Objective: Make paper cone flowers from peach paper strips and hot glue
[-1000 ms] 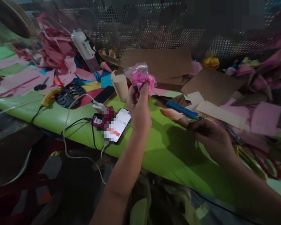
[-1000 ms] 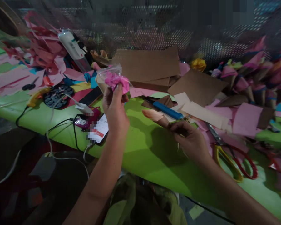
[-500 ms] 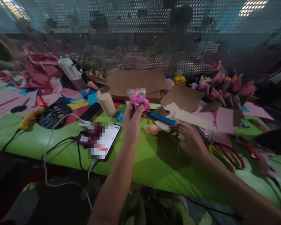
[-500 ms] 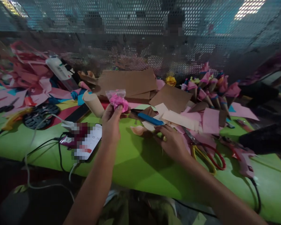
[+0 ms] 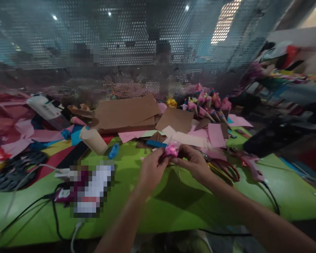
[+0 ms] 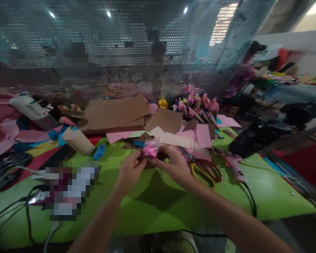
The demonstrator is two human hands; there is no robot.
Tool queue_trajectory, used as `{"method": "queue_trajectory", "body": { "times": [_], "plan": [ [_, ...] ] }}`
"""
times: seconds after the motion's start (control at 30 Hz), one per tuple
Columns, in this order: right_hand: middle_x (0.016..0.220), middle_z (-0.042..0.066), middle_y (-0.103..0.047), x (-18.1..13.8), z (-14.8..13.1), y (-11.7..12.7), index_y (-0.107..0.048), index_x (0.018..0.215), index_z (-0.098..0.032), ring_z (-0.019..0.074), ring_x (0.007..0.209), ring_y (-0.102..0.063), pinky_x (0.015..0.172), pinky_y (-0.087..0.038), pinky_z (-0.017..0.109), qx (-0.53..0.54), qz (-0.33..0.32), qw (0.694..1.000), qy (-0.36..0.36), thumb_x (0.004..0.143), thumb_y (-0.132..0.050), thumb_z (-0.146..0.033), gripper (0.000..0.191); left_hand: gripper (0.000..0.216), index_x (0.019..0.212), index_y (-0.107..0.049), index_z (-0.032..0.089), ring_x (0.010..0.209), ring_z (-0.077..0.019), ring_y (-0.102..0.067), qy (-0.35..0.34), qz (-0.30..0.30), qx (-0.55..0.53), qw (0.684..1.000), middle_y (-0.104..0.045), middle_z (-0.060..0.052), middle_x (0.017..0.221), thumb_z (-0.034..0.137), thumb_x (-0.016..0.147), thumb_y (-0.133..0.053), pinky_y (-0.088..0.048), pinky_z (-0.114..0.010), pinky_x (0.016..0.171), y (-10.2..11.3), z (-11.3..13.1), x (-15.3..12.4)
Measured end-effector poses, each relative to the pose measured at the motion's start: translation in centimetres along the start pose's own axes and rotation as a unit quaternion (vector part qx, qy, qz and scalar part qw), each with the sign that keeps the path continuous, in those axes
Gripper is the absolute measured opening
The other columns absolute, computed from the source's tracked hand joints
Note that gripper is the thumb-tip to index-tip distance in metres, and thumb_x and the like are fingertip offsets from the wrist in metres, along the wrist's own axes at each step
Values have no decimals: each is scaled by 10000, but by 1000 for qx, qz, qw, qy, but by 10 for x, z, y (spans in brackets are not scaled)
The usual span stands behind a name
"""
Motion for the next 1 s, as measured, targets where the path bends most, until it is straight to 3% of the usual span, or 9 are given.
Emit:
{"method": "queue_trajectory", "body": {
  "times": [0.2, 0.43, 0.6, 0.73, 1.0],
  "plan": [
    [638, -30, -564, 4, 8, 4, -604, 663, -227, 148, 621, -497, 594, -407, 284, 40, 44, 998, -6, 670, -850, -542, 400, 136, 870, -672, 202, 831, -237, -682, 1, -5, 66, 998, -731, -73, 873, 268, 906, -558, -521, -328, 758, 3, 7, 1],
    [623, -23, -591, 6, 5, 11, -635, 631, -229, 159, 616, -512, 610, -435, 301, 34, 67, 997, 9, 694, -838, -500, 344, 277, 1094, -696, 212, 866, -237, -712, 14, -8, -53, 998, -768, -83, 975, 420, 937, -602, -574, -344, 785, 0, 7, -4],
    [695, -7, -641, 8, 6, 0, -661, 724, -231, 180, 662, -572, 614, -479, 307, 78, 19, 997, -17, 642, -865, -536, 376, 292, 1038, -717, 199, 888, -227, -721, 23, -4, -77, 997, -773, -81, 989, 447, 933, -604, -579, -321, 793, 1, 0, 0],
    [764, -9, -654, 8, 4, 4, -689, 873, -237, 166, 680, -574, 623, -482, 293, 93, 36, 995, -9, 636, -887, -507, 410, 257, 982, -711, 190, 787, -208, -704, 43, 2, -57, 997, -766, -72, 913, 415, 929, -598, -564, -299, 707, 3, -6, 1],
    [712, -10, -665, 10, 5, -1, -684, 737, -222, 178, 676, -604, 655, -490, 315, 92, -2, 995, -29, 602, -905, -494, 376, 150, 907, -675, 201, 757, -180, -665, 38, -6, -25, 999, -736, -33, 840, 333, 907, -603, -494, -255, 662, 2, -2, 1]
  ]
}}
Point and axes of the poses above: each hand's wrist, its own x-axis towards the middle knuckle, its own y-axis out of the back of the hand, z = x × y, the point moved 8 cm from there along x, towards the middle knuckle
